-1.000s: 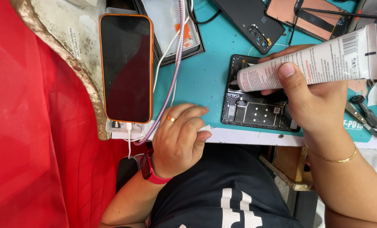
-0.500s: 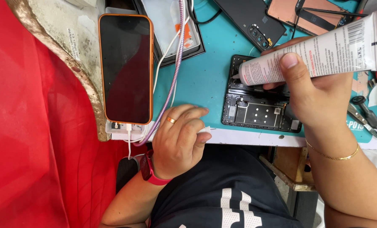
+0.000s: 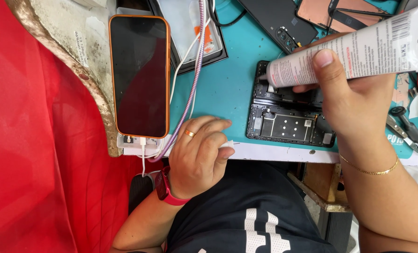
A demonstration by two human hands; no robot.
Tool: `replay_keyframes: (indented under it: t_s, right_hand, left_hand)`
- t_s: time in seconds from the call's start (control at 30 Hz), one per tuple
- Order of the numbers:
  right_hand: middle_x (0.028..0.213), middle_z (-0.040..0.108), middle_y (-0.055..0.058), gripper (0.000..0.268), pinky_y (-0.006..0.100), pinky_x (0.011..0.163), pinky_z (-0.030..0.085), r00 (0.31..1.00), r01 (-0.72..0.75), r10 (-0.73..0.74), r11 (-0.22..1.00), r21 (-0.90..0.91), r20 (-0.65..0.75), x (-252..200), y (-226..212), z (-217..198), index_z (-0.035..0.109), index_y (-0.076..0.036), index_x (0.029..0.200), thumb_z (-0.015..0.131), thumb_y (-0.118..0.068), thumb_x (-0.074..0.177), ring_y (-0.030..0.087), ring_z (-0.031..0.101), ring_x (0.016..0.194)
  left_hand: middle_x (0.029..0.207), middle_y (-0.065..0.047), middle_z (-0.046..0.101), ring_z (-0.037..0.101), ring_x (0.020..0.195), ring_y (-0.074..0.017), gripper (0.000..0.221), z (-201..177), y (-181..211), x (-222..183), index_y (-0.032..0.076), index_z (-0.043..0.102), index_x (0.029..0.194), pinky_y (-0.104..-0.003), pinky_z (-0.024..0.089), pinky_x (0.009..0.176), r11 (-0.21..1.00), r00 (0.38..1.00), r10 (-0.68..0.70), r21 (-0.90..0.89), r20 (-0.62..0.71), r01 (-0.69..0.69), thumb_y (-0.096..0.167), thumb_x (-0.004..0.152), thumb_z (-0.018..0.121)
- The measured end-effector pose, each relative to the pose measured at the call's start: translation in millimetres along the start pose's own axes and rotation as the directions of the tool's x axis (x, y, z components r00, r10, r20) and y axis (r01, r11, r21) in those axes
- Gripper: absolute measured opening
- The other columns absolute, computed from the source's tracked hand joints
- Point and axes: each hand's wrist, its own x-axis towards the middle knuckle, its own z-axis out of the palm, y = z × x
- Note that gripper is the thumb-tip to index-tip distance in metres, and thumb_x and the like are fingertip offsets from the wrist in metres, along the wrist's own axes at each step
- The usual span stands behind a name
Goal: The person uses a metal tool to pry open a smartphone casing and then applies a white adhesive from a tube along the internal frame. They use a cotton swab to clean the applied adhesive and handle various phone components and tools on a cluttered workbench.
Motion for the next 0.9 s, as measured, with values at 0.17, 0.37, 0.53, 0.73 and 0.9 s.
replay_keyframes:
  t_s: [0.17, 0.37, 0.53, 0.73, 0.9]
  right_hand:
    - [0.097, 0.07, 0.024, 0.038, 0.033, 0.067, 0.06, 1.0, 0.004, -0.004, 1.0, 0.006, -0.024, 2.3, 1.4, -0.8, 0.063, 0.014, 0.106, 0.053, -0.02, 0.12, 0.029, 0.069, 0.076]
    - [0.103, 0.068, 0.025, 0.036, 0.034, 0.067, 0.063, 1.0, 0.003, -0.002, 0.999, 0.039, -0.008, 3.3, 0.2, 0.3, 0.062, 0.016, 0.109, 0.054, -0.019, 0.118, 0.03, 0.069, 0.079]
    - [0.099, 0.07, 0.022, 0.037, 0.032, 0.069, 0.062, 0.998, 0.012, -0.012, 1.0, 0.008, -0.058, 7.7, 7.5, 1.1, 0.062, 0.01, 0.103, 0.057, -0.022, 0.121, 0.027, 0.07, 0.077]
    - [0.085, 0.069, 0.02, 0.041, 0.029, 0.066, 0.054, 1.0, 0.01, -0.011, 0.998, -0.061, -0.02, 6.7, 1.6, -0.8, 0.066, 0.01, 0.099, 0.056, -0.022, 0.121, 0.024, 0.069, 0.072]
    - [0.095, 0.066, 0.022, 0.034, 0.035, 0.067, 0.066, 0.996, 0.014, -0.011, 1.0, 0.025, -0.089, 9.8, 14.6, 0.1, 0.055, 0.009, 0.108, 0.062, -0.022, 0.12, 0.029, 0.071, 0.077]
  left_hand:
    - [0.1, -0.018, 0.072, 0.07, 0.093, -0.037, 0.041, 0.3, -0.4, 0.0, 0.003, 0.048, 0.09, -0.044, 0.052, 0.077, 1.0, 1.0, 0.004, -0.004, 0.004, -0.004, 0.03, 0.112, 0.028]
    - [0.098, -0.018, 0.072, 0.07, 0.091, -0.0366, 0.041, -0.4, 0.4, 1.1, 0.003, 0.047, 0.089, -0.043, 0.052, 0.076, 1.0, 1.0, 0.007, 0.003, -0.005, -0.007, 0.03, 0.112, 0.027]
    - [0.1, -0.018, 0.072, 0.069, 0.092, -0.037, 0.041, 0.1, -0.2, 0.2, 0.003, 0.047, 0.089, -0.044, 0.052, 0.077, 1.0, 1.0, 0.003, -0.002, -0.001, -0.003, 0.03, 0.112, 0.027]
    - [0.099, -0.018, 0.072, 0.069, 0.092, -0.0366, 0.04, -0.2, 0.0, 0.9, 0.003, 0.047, 0.09, -0.043, 0.053, 0.077, 1.0, 1.0, 0.007, -0.001, -0.003, -0.007, 0.03, 0.112, 0.027]
    - [0.1, -0.018, 0.072, 0.069, 0.092, -0.0369, 0.041, -0.4, -0.4, 0.5, 0.003, 0.047, 0.089, -0.044, 0.052, 0.077, 1.0, 1.0, 0.004, -0.011, 0.005, -0.004, 0.03, 0.112, 0.027]
